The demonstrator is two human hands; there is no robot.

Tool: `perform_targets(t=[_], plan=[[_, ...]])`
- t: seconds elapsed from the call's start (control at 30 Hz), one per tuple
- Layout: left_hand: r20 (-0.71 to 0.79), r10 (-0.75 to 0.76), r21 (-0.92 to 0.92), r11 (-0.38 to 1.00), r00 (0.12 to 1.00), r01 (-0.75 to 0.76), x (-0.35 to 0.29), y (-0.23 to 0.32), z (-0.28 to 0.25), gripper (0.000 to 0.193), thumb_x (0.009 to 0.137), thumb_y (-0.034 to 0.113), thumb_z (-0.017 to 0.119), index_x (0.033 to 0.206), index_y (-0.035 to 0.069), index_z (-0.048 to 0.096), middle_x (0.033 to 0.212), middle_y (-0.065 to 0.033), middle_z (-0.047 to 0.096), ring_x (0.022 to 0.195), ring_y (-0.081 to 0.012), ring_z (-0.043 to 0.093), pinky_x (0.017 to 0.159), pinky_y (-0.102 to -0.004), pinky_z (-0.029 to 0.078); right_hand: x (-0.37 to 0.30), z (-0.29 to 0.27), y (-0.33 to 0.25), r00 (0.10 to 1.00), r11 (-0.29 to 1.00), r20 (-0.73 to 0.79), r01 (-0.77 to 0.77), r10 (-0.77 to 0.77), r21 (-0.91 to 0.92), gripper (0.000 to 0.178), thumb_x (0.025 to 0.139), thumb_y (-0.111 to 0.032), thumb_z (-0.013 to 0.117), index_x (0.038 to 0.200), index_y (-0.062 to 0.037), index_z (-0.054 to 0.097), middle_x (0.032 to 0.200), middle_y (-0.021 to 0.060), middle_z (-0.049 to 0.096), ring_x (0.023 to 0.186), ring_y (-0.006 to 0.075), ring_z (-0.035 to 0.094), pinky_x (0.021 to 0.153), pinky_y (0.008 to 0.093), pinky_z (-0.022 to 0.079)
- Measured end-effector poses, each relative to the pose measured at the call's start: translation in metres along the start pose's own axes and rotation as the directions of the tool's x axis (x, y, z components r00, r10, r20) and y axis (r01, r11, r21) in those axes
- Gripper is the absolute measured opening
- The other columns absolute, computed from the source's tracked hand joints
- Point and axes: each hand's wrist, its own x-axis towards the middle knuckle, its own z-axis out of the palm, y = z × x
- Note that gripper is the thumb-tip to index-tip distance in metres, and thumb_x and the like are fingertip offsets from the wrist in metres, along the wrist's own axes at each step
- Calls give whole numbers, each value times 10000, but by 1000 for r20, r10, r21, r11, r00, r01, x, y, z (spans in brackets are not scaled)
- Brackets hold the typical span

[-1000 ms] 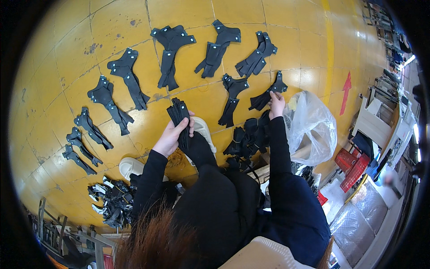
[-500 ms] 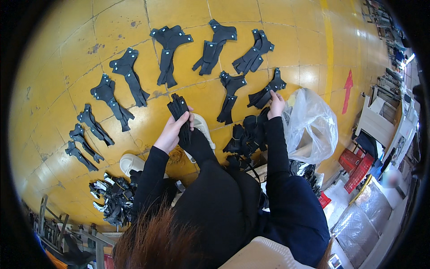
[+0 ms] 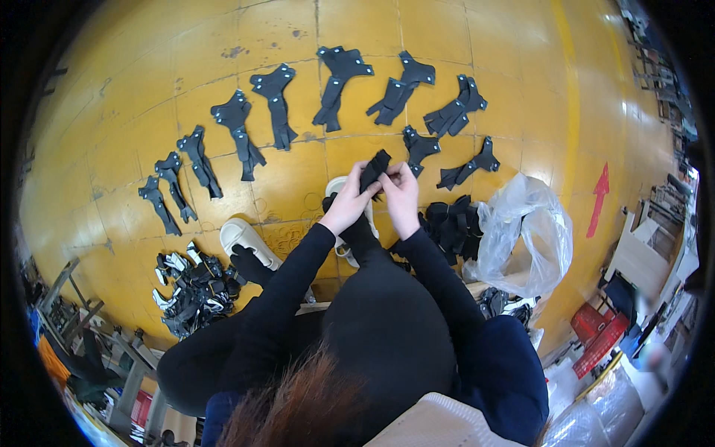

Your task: The person sits on the floor and sorts black plastic parts into neat rows. They pick up parts from a pile, align them, and place them in organized lines on the yellow floor.

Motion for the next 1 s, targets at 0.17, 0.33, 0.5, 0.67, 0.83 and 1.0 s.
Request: perform_targets(t=[0.17, 0.33, 0.5, 0.67, 0.83, 1.0], plan=[[-125, -111, -374, 926, 986, 57, -12, -11, -40, 430, 873, 138, 643, 1224, -5, 437, 1065, -73, 591, 995, -143, 572, 870, -275, 452, 6, 27, -22, 906, 999, 424, -22, 6, 32, 283, 945, -210, 537, 990, 53, 632, 884, 65, 654, 798, 105, 608, 722, 241, 479], [-102, -210, -774, 631, 973, 55, -20, -11, -66, 286, 893, 131, 577, 1142, 20, 495, 957, -75, 593, 911, -205, 588, 825, -331, 474, 68, 15, 6, 920, 698, 214, 389, -329, -601, 165, 823, -126, 648, 936, -6, 636, 901, 115, 633, 848, 220, 613, 756, 310, 476], [-52, -125, -884, 468, 991, 12, -33, -13, -80, 369, 840, 112, 572, 1183, 29, 461, 880, -78, 543, 892, -239, 580, 854, -417, 476, 96, -6, 57, 805, 280, 371, 530, -463, -800, 150, 776, -124, 677, 840, -29, 582, 880, 131, 528, 865, 332, 525, 759, 404, 443], [74, -122, -872, 474, 990, 124, -44, 3, -83, 461, 827, 141, 580, 1248, 10, 447, 1034, -149, 595, 1021, -279, 586, 906, -439, 472, 93, -4, 61, 745, 311, 408, 616, -527, -724, 102, 817, -80, 623, 852, -15, 553, 861, 126, 543, 840, 325, 533, 759, 382, 441], [207, -119, -824, 514, 971, 239, -55, 5, -92, 488, 874, 243, 601, 1266, -1, 441, 1035, -160, 603, 974, -266, 613, 848, -399, 513, 72, 26, 24, 907, 880, 215, 409, -363, -240, 107, 891, -87, 576, 909, -2, 513, 822, 84, 618, 742, 180, 593, 691, 292, 460], [213, -70, -818, 533, 974, 217, -76, 10, -80, 478, 898, 277, 585, 1258, -8, 452, 990, -147, 617, 885, -240, 638, 782, -366, 538, 39, 54, -53, 883, 997, 464, 67, -78, 40, 221, 935, -105, 516, 1124, 10, 531, 962, 106, 646, 632, 107, 549, 663, 238, 449]])
